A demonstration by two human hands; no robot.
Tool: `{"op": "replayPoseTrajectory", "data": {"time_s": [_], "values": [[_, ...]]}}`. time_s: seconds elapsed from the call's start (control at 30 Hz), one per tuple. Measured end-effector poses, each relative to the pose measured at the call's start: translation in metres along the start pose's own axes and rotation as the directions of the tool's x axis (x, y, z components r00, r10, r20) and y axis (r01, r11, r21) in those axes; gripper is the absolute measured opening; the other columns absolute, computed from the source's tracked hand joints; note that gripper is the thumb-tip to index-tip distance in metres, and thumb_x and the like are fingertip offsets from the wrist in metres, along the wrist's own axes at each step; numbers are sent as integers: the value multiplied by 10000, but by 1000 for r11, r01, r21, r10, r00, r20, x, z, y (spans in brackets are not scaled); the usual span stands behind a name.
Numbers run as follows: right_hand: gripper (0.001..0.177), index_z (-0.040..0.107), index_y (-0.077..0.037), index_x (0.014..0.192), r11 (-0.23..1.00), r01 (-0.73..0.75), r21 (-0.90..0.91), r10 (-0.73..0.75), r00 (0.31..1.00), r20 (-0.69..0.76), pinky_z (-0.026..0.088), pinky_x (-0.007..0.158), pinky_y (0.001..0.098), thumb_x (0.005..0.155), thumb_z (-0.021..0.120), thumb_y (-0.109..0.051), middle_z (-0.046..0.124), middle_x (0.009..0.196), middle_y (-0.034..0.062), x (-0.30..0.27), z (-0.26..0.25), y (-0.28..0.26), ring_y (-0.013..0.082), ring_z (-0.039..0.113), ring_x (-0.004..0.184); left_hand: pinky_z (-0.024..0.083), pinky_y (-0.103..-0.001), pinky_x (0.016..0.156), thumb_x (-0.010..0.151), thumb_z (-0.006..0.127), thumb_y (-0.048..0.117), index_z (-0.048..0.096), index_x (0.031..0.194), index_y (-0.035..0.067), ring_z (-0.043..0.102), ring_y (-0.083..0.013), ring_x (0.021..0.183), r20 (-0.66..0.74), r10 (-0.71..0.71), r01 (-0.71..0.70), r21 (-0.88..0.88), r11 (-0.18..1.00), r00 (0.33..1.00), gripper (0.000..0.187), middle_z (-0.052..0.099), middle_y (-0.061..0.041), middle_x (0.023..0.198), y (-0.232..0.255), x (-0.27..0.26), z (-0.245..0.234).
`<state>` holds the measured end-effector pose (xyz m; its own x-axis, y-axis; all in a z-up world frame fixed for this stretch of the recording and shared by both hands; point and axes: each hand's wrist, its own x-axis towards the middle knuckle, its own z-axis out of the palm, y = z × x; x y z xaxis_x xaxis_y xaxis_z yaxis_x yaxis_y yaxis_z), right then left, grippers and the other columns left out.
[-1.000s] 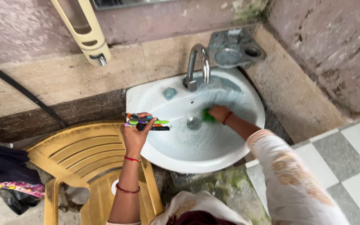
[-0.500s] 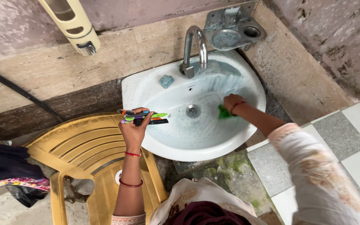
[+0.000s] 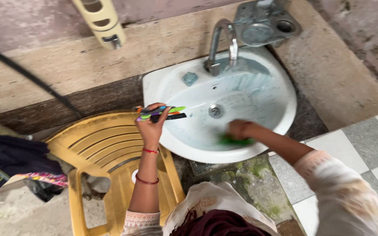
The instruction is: The person washes their hands, then uses a green scrubber to clean the sink basin, faucet, and surrounding wall area. They move toothbrushes and a soap dish aside to reach the surfaces, scrub them, and rinse the scrubber under running water.
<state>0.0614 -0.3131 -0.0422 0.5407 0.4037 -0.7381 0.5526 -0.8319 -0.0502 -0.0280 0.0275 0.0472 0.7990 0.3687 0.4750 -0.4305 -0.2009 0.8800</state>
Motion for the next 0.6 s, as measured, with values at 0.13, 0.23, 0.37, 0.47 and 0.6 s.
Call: {"op": "replayPoseTrajectory", "data": {"time_s": [0.13,0.23,0.37,0.47,0.6], "values": [[216,774,-30,1055,932,-358,-55,337,913,-229,621,884,454,925,605,-59,745,1127,220,-27,7,27,364,745,1052,572,-237,765,854,849,33,738,995,-7,684,-79,839,76,-8,11,-45,999,997,184,754,-49,943,-15,-1,7],[233,779,-46,1079,934,-355,36,352,903,-245,596,932,445,884,657,-76,740,1153,216,-16,9,10,359,719,1083,568,-240,722,847,854,37,743,968,-8,680,-79,782,100,-10,7,38,999,995,170,758,-39,884,-22,-7,17],[373,794,-202,1149,973,-204,111,225,946,-235,569,993,421,808,718,-72,753,1167,132,-6,15,-3,319,713,1091,584,-239,710,852,843,48,727,970,-7,708,-52,783,57,-52,53,-16,998,997,174,754,-11,868,-30,-21,24],[432,785,-245,1184,975,-185,121,208,954,-216,582,973,415,779,746,-100,760,1150,118,2,15,6,310,732,1051,572,-250,738,872,829,42,736,970,-10,670,-41,827,15,28,-27,-56,998,999,145,751,-13,902,-41,-22,24],[443,798,-265,1164,984,-156,80,169,965,-201,588,953,412,734,768,-163,768,1117,106,10,4,13,312,728,1030,556,-243,679,868,843,63,745,954,-14,623,-25,765,-43,-79,80,20,997,996,152,734,-3,818,-53,-16,25]]}}
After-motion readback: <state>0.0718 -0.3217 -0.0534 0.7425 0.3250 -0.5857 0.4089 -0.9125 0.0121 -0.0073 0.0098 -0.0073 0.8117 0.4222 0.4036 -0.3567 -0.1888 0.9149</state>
